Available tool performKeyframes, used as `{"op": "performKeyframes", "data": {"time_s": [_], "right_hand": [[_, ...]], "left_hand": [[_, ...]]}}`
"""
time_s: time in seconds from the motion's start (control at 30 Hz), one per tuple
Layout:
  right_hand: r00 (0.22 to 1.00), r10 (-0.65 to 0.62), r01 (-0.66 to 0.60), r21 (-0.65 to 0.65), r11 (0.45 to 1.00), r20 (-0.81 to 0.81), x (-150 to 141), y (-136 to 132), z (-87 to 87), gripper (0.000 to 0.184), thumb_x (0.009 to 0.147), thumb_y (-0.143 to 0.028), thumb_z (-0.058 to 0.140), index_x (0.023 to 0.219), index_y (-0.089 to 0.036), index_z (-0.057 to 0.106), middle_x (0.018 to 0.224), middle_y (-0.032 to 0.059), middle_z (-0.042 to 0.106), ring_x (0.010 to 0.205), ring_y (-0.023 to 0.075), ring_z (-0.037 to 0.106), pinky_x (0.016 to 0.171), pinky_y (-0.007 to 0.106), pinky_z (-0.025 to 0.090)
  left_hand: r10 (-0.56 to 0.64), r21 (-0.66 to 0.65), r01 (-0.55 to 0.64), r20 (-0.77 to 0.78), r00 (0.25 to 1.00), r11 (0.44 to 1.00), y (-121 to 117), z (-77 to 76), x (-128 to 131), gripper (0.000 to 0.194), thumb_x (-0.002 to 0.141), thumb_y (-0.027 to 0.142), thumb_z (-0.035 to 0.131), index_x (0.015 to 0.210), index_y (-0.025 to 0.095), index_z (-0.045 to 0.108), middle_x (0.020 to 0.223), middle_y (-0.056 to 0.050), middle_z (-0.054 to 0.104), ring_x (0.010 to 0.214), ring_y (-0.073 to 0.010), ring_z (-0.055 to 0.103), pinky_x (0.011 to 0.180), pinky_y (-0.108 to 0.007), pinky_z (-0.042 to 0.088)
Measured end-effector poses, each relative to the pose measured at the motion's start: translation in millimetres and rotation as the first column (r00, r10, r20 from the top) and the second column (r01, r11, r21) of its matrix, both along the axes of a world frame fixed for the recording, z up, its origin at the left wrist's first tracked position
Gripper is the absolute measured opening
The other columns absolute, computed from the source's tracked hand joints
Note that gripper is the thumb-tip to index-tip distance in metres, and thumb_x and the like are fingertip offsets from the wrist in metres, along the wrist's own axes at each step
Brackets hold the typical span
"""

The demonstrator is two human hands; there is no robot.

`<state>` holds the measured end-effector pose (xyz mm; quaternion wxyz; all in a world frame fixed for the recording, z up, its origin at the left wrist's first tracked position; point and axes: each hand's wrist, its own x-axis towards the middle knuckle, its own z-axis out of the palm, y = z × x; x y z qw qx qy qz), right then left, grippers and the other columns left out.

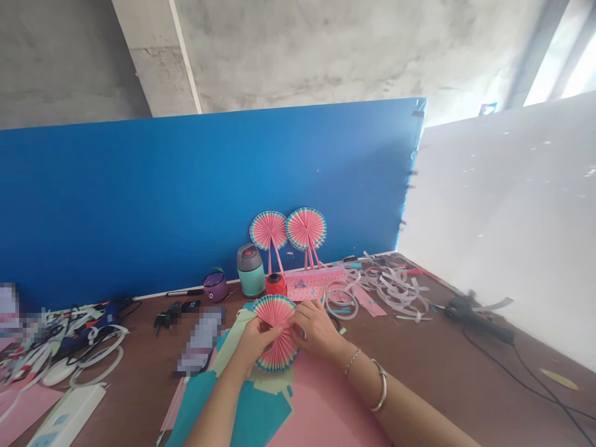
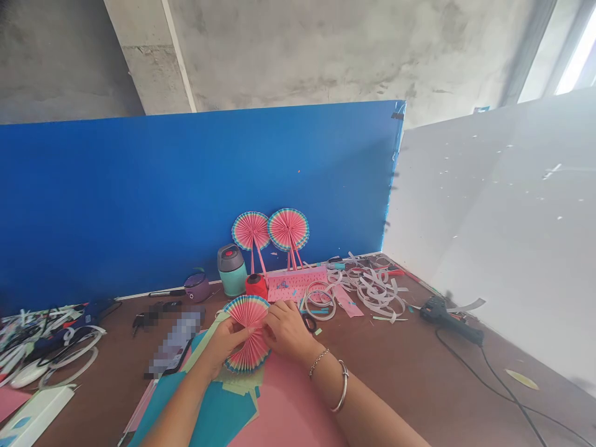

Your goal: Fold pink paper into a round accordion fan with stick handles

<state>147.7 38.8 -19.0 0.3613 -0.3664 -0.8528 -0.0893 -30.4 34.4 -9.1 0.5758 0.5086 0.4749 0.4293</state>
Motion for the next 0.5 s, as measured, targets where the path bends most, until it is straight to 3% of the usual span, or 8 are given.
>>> {"op": "performKeyframes", "data": {"time_s": [0.3,0.5], "right_hand": [[0.988,-0.021,0.018,-0.022,1.000,-0.153,6.7,3.4,0.4,0.012,0.081,-0.019,0.055,0.089,-0.021,0.063,0.087,0.0049,0.049,0.079,0.0189,0.043,0.069,0.031,0.032],[0.985,0.043,-0.052,-0.051,0.997,-0.166,11.8,8.1,-0.4,0.016,0.080,-0.022,0.059,0.095,-0.022,0.064,0.087,0.0057,0.051,0.081,0.0190,0.047,0.071,0.031,0.038]], "left_hand": [[0.018,-0.011,-0.018,0.029,0.999,1.000,4.5,2.6,-7.8,0.039,0.053,0.038,0.078,0.081,0.013,0.066,0.072,-0.005,0.071,0.069,-0.0193,0.064,0.065,-0.027,0.046],[0.021,-0.023,-0.021,0.011,1.000,1.000,6.1,-0.3,-13.1,0.040,0.055,0.039,0.078,0.082,0.013,0.065,0.075,-0.006,0.072,0.070,-0.0186,0.065,0.066,-0.027,0.047]]}}
